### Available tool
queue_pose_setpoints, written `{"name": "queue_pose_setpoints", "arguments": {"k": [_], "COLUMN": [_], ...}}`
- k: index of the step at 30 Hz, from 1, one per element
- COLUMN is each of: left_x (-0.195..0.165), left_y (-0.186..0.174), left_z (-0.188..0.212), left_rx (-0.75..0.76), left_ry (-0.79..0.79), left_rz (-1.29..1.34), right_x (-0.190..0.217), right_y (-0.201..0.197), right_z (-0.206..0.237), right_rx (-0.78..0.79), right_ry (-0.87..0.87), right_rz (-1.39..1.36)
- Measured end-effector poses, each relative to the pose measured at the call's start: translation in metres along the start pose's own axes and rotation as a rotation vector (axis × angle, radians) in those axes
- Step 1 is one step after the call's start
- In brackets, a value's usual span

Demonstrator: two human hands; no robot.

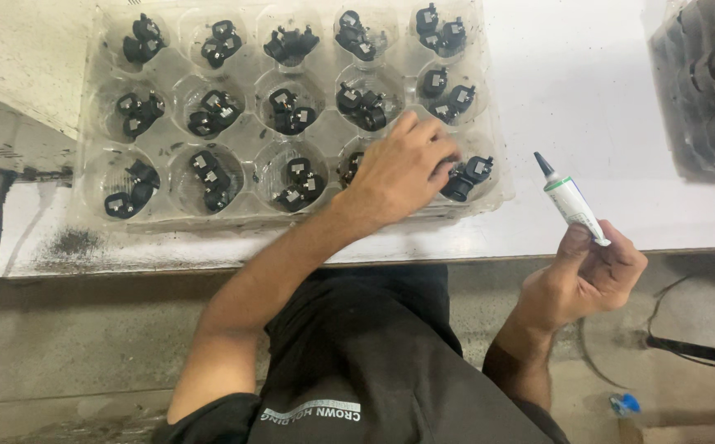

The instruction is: The person picks black electrical plug components one at a time from a clear blister tray on the workbench and squeezes adhesive from a small tube onto each component, then places it back in the tray and reaches for the next one, repeating this cycle throughout the episode.

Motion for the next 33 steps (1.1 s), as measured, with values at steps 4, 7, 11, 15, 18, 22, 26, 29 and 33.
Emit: {"name": "queue_pose_setpoints", "arguments": {"k": [4,7,11,15,18,22,26,29,33], "left_x": [-0.01,-0.015,-0.018,-0.022,-0.023,-0.023,-0.026,-0.029,-0.033], "left_y": [0.004,0.008,0.012,0.015,0.019,0.028,0.034,0.034,0.033], "left_z": [-0.004,-0.009,-0.015,-0.021,-0.025,-0.031,-0.036,-0.038,-0.041], "left_rx": [-0.014,0.006,0.09,0.106,0.139,0.176,0.23,0.267,0.322], "left_ry": [0.104,0.155,0.21,0.239,0.267,0.263,0.266,0.279,0.322], "left_rz": [-0.119,-0.237,-0.347,-0.385,-0.416,-0.465,-0.515,-0.562,-0.615], "right_x": [0.001,0.001,0.003,0.004,0.004,0.004,0.003,0.003,0.002], "right_y": [0.001,0.002,0.002,0.004,0.006,0.006,0.005,0.004,0.004], "right_z": [0.001,0.0,0.0,0.002,0.002,0.0,-0.001,0.001,0.001], "right_rx": [-0.001,-0.004,-0.01,0.001,0.005,0.015,0.008,0.018,0.02], "right_ry": [0.014,0.019,0.033,0.047,0.047,0.016,0.018,0.013,0.014], "right_rz": [-0.023,-0.072,-0.06,-0.067,-0.089,-0.082,-0.041,-0.055,-0.073]}}
Point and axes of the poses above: each hand's wrist, its own z-axis away from the middle knuckle, its own y-axis out of the palm, x = y × z, the point moved 3 cm from there along -z, towards the middle knuckle
